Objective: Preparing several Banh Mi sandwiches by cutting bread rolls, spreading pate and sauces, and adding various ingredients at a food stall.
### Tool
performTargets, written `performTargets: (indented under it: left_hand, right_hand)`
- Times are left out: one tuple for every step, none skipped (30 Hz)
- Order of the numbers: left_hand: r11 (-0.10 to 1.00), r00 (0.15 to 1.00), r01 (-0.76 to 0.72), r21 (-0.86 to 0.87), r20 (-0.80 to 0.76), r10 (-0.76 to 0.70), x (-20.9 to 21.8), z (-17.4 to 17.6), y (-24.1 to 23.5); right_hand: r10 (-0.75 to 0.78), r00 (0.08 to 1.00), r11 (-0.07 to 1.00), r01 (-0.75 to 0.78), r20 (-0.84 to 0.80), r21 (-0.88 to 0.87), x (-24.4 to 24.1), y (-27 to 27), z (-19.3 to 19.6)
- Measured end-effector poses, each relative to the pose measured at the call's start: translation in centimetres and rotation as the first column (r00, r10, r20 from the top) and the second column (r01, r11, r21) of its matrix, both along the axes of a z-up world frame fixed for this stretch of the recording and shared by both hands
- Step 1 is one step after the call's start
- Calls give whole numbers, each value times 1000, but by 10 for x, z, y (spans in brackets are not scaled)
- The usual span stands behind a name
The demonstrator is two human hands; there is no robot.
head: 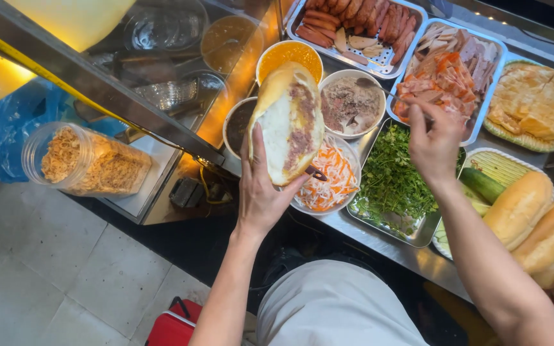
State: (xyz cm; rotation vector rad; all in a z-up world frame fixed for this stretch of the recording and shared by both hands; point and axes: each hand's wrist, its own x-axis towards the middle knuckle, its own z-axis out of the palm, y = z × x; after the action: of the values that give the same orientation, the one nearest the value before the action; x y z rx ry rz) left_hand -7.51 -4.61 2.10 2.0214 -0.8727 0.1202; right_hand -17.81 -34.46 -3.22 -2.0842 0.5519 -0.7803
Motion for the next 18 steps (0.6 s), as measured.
performTargets:
  left_hand:
    - [1000,1000,13,-4,6,-13,0,1,-2]
    - [998,998,55,-31,-17,-56,0,2,-2]
    - [994,994,97,-58,-39,-99,0,3,-1]
    - [991,991,122,-61,-39,-125,1,1,0]
    - [985,986,157,-65,-51,-160,1,0,1]
    - [978,978,194,-73,-63,-199,2,-2,1]
    - [972,972,222,-80,-62,-228,3,-3,0]
    - [968,967,241,-73,-68,-246,5,-4,0]
    - [963,961,260,-66,-75,-265,6,-6,-2]
    - [949,947,306,-71,-83,-312,5,-7,-2]
    - [943,937,326,-70,-105,-332,4,-9,-4]
    - [932,924,355,-74,-122,-362,3,-10,-9]
    - [909,901,408,-86,-125,-416,0,-9,-13]
    - [897,886,434,-87,-135,-443,-4,-9,-20]
    - [883,871,461,-87,-144,-469,-10,-8,-28]
    - [845,832,522,-115,-147,-534,-18,-6,-36]
    - [830,813,544,-120,-169,-557,-28,-4,-44]
    - [817,795,564,-124,-187,-577,-36,-1,-53]
  right_hand:
    - [-13,1000,1000,13,6,-4,5,1,-11]
    - [-13,1000,982,14,6,-186,9,5,-23]
    - [-14,1000,932,14,2,-361,14,9,-34]
    - [-40,999,931,38,2,-364,16,15,-40]
    - [-58,993,940,21,-100,-342,18,20,-45]
    - [-76,977,948,8,-201,-319,20,23,-50]
    - [-106,974,945,35,-201,-325,17,27,-47]
    - [-109,981,908,32,-163,-417,13,32,-44]
    - [-108,986,862,28,-129,-506,8,36,-42]
    - [-157,978,858,66,-138,-509,-3,39,-41]
    - [-174,976,878,94,-131,-469,-14,40,-40]
    - [-203,972,891,133,-119,-434,-28,39,-37]
    - [-260,958,878,181,-124,-444,-44,37,-37]
    - [-290,949,894,222,-126,-388,-65,34,-36]
    - [-321,939,906,265,-125,-331,-88,32,-34]
    - [-391,911,876,325,-132,-357,-109,32,-21]
    - [-417,896,906,396,-156,-148,-131,34,-7]
    - [-436,885,890,451,-165,68,-150,35,7]
